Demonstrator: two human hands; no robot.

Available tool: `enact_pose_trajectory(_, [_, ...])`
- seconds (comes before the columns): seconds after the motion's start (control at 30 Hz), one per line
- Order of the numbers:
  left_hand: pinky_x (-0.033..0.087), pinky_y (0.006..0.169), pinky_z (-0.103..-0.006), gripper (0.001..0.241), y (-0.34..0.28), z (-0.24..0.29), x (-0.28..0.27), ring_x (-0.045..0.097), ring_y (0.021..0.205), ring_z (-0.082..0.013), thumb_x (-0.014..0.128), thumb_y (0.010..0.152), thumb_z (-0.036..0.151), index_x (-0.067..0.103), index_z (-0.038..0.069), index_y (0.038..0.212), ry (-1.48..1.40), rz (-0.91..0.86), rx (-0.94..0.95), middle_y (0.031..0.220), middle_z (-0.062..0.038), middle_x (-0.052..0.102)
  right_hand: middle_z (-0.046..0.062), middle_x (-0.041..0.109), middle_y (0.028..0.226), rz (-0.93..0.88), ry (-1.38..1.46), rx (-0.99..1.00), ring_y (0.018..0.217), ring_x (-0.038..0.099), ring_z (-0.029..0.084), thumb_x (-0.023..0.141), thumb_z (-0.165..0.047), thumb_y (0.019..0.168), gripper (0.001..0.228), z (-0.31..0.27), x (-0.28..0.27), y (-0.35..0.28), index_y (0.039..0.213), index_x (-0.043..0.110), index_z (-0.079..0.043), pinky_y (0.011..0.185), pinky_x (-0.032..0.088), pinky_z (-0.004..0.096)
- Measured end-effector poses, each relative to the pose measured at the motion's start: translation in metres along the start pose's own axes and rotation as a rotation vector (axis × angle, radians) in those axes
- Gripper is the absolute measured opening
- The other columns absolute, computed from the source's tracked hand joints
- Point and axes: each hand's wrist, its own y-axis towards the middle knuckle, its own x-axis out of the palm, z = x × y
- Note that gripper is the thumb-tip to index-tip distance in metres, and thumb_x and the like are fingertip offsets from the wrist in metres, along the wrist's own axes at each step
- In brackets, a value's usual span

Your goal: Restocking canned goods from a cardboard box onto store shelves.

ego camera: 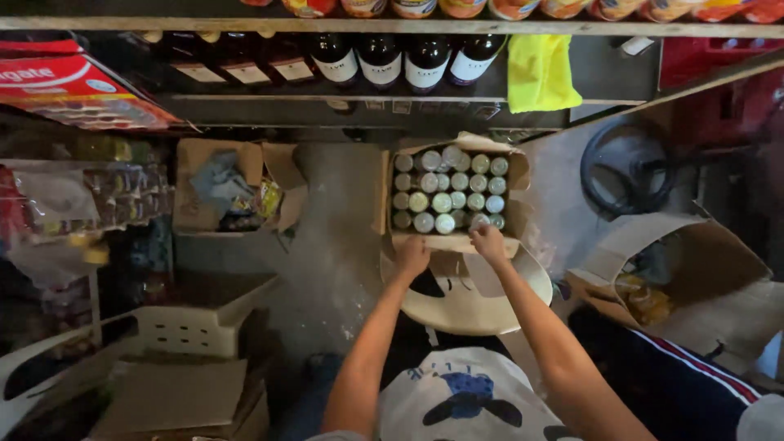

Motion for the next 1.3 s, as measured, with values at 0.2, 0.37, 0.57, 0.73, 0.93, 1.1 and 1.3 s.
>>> enact_pose_trajectory(0.2, [0.050,0.084,-0.0568,0.019,0.032,0.017,-0.017,0.064,0.102,-0.0435,0.061,0.090,0.017,0.064,0.004,0.105,-0.006,-0.096,-0.190,0.108,-0.020,0.069,0.014,0.075,0.080,0.016,-0.128,-0.205,0.068,0.070,0.026,0.075,-0.030,0.087,0.028,-0.013,0.028,0.048,0.092,0.074,-0.002,0.065,0.055,0.042])
enact_pose_trajectory(0.37, [0.051,0.090,-0.0539,0.029,0.077,0.004,0.006,0.061,0.108,-0.0443,0.064,0.087,0.010,0.064,0.001,0.114,-0.097,0.100,0.000,0.114,-0.022,0.065,0.018,0.069,0.081,-0.015,-0.282,-0.233,0.073,0.065,0.033,0.071,-0.028,0.096,0.024,-0.055,0.035,0.081,0.090,0.071,-0.005,0.071,0.054,0.046])
enact_pose_trajectory(0.57, [0.050,0.088,-0.0529,0.031,0.144,0.026,-0.009,0.058,0.110,-0.0458,0.062,0.092,0.009,0.064,0.000,0.122,-0.058,0.088,-0.133,0.127,-0.023,0.058,0.022,0.072,0.101,0.256,-0.359,-0.149,0.095,0.067,0.044,0.074,-0.028,0.081,0.028,-0.140,0.019,0.099,0.098,0.069,-0.006,0.077,0.053,0.055])
enact_pose_trajectory(0.73, [0.049,0.102,-0.0497,0.032,0.198,0.023,0.001,0.059,0.118,-0.0446,0.061,0.090,0.008,0.063,-0.001,0.121,0.000,0.291,0.034,0.126,-0.023,0.060,0.021,0.072,0.109,0.223,-0.440,-0.102,0.101,0.068,0.044,0.071,-0.023,0.085,0.041,-0.146,0.020,0.144,0.122,0.064,-0.007,0.084,0.054,0.056])
enact_pose_trajectory(0.93, [0.045,0.103,-0.0478,0.032,0.236,-0.003,0.032,0.057,0.121,-0.0434,0.056,0.100,0.015,0.061,-0.004,0.125,0.053,0.352,0.177,0.131,-0.029,0.062,0.023,0.060,0.137,0.286,-0.414,-0.562,0.116,0.062,0.043,0.074,-0.016,0.073,0.077,-0.136,0.029,0.164,0.145,0.048,-0.010,0.085,0.054,0.052])
enact_pose_trajectory(1.1, [0.053,0.088,-0.0530,0.042,0.238,0.015,0.010,0.060,0.107,-0.0473,0.065,0.099,0.021,0.056,0.003,0.136,-0.042,0.119,-0.091,0.126,-0.029,0.057,0.020,0.057,0.144,0.216,-0.455,-0.400,0.126,0.057,0.042,0.069,-0.010,0.088,0.072,-0.113,0.041,0.174,0.154,0.041,-0.015,0.086,0.054,0.053])
enact_pose_trajectory(1.3, [0.059,0.071,-0.0480,0.050,0.238,-0.020,0.043,0.070,0.087,-0.0375,0.059,0.101,0.008,0.057,0.027,0.147,0.361,0.018,0.136,0.133,-0.019,0.057,0.030,0.053,0.135,0.116,-0.350,-0.153,0.116,0.055,0.050,0.070,-0.012,0.087,0.080,-0.146,0.029,0.136,0.157,0.032,-0.006,0.089,0.048,0.056])
